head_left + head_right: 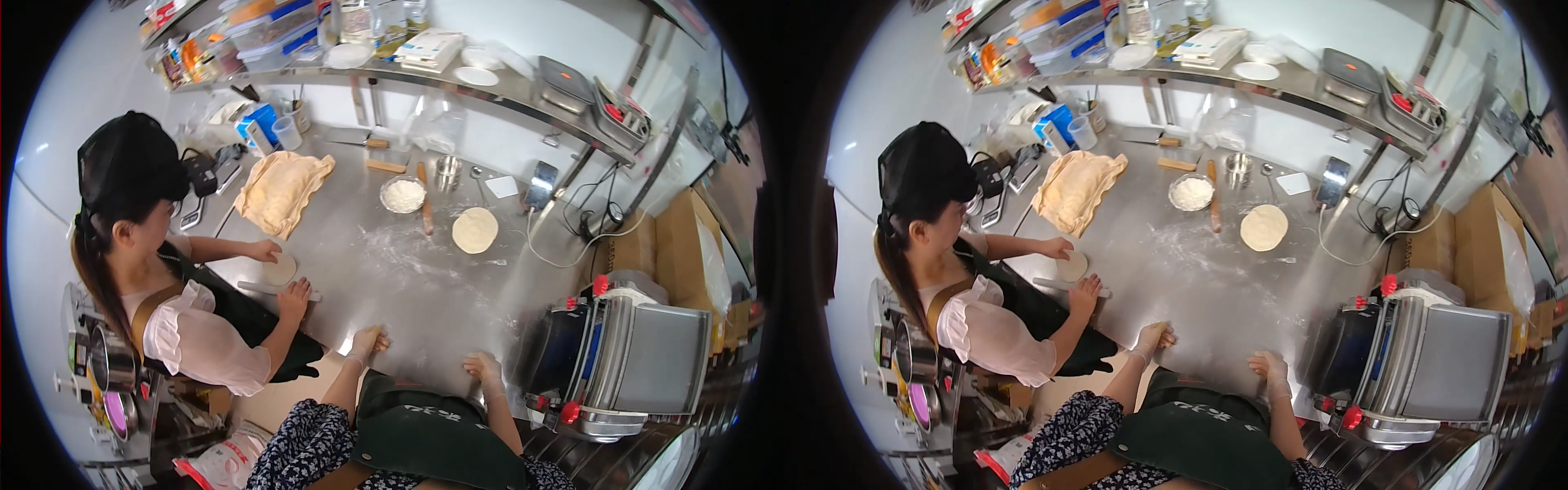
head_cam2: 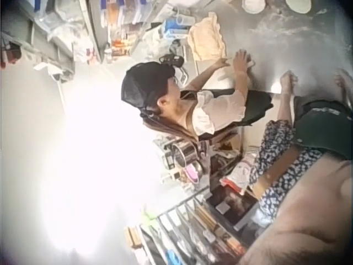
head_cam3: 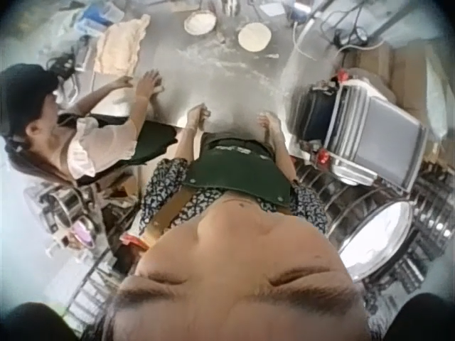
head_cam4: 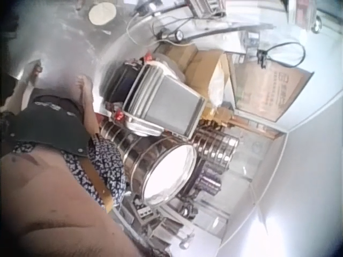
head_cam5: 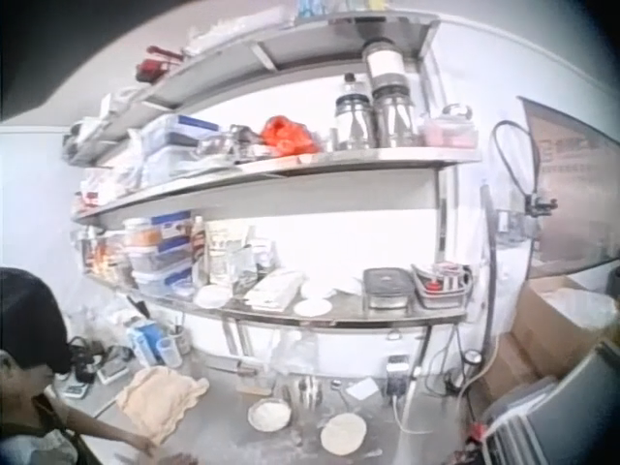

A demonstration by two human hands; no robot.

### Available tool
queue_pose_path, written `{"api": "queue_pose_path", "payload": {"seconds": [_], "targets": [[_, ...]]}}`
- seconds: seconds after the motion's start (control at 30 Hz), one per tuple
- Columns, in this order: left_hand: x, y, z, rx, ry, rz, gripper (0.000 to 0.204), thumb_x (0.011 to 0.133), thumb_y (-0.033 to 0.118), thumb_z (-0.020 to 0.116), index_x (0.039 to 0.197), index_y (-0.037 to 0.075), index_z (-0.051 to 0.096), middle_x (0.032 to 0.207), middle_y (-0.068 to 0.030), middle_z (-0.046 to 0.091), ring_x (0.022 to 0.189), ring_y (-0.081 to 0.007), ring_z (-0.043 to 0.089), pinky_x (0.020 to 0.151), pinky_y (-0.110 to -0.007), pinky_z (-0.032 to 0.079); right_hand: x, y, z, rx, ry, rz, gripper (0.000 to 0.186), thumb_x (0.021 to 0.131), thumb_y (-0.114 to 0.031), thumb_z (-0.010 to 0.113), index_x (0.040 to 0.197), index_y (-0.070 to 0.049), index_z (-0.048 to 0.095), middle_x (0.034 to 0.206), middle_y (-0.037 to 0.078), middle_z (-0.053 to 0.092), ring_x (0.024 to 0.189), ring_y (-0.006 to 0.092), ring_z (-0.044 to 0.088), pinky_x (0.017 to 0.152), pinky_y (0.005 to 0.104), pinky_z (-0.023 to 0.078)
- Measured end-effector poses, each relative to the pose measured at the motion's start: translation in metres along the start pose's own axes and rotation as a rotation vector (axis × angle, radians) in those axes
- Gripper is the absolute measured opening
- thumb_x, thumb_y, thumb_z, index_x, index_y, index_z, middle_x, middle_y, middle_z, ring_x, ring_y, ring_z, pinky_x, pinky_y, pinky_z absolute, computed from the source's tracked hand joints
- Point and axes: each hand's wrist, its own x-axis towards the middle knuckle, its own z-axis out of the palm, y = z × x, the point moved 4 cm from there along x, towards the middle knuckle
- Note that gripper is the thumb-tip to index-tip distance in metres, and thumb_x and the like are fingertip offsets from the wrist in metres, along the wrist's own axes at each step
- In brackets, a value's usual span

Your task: The person flattens and stacks dough rounds by hand on a counter, then opens a refrigerator and takes out bags of food items.

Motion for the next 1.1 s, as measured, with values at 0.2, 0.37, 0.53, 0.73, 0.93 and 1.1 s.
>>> {"api": "queue_pose_path", "payload": {"seconds": [0.2,0.37,0.53,0.73,0.93,1.1], "targets": [[-0.003,0.007,0.008,-0.006,-0.035,0.036,0.032,0.099,0.031,0.054,0.092,0.002,0.066,0.070,-0.0104,0.070,0.051,-0.0139,0.061,0.049,-0.023,0.044,0.017,0.011,-0.011,0.045,-0.003,0.022,0.034,0.092,-0.028,0.059,0.107,0.002,0.062,0.090,0.019,0.072,0.062,0.0222,0.069,0.049,0.0248,0.052],[-0.008,0.016,0.011,-0.020,-0.024,0.031,0.031,0.097,0.028,0.058,0.091,-0.002,0.065,0.070,-0.0126,0.069,0.051,-0.0166,0.061,0.050,-0.026,0.048,0.026,0.019,-0.016,0.086,-0.006,0.018,0.034,0.095,-0.027,0.056,0.110,0.003,0.059,0.089,0.022,0.070,0.060,0.0266,0.068,0.049,0.0269,0.052],[-0.008,0.015,0.008,0.014,-0.012,0.023,0.032,0.098,0.030,0.057,0.091,0.000,0.066,0.070,-0.0109,0.069,0.050,-0.0155,0.060,0.048,-0.024,0.045,0.024,0.021,-0.013,0.105,-0.015,-0.008,0.034,0.095,-0.027,0.056,0.108,0.005,0.059,0.087,0.022,0.070,0.059,0.0270,0.067,0.048,0.0274,0.052],[-0.005,0.011,0.008,0.030,-0.017,0.014,0.033,0.097,0.031,0.057,0.089,0.001,0.067,0.069,-0.0101,0.069,0.049,-0.0151,0.060,0.047,-0.025,0.044,0.029,0.023,-0.017,0.120,0.018,0.032,0.031,0.094,-0.023,0.056,0.105,0.006,0.059,0.084,0.021,0.069,0.055,0.0267,0.065,0.044,0.0276,0.050],[-0.006,0.011,0.007,0.030,0.006,0.009,0.033,0.098,0.031,0.056,0.090,0.001,0.068,0.069,-0.0106,0.069,0.050,-0.0161,0.060,0.048,-0.026,0.045,0.031,0.024,-0.016,0.096,0.017,0.028,0.032,0.094,-0.024,0.057,0.106,0.006,0.060,0.084,0.021,0.070,0.055,0.0243,0.065,0.043,0.0266,0.050],[0.000,0.006,0.006,-0.002,-0.007,-0.003,0.031,0.097,0.028,0.056,0.089,0.000,0.067,0.068,-0.0108,0.069,0.050,-0.0161,0.061,0.048,-0.026,0.046,0.030,0.026,-0.021,0.048,-0.009,0.006,0.033,0.095,-0.026,0.057,0.108,0.005,0.060,0.088,0.020,0.071,0.058,0.0218,0.067,0.046,0.0250,0.051]]}}
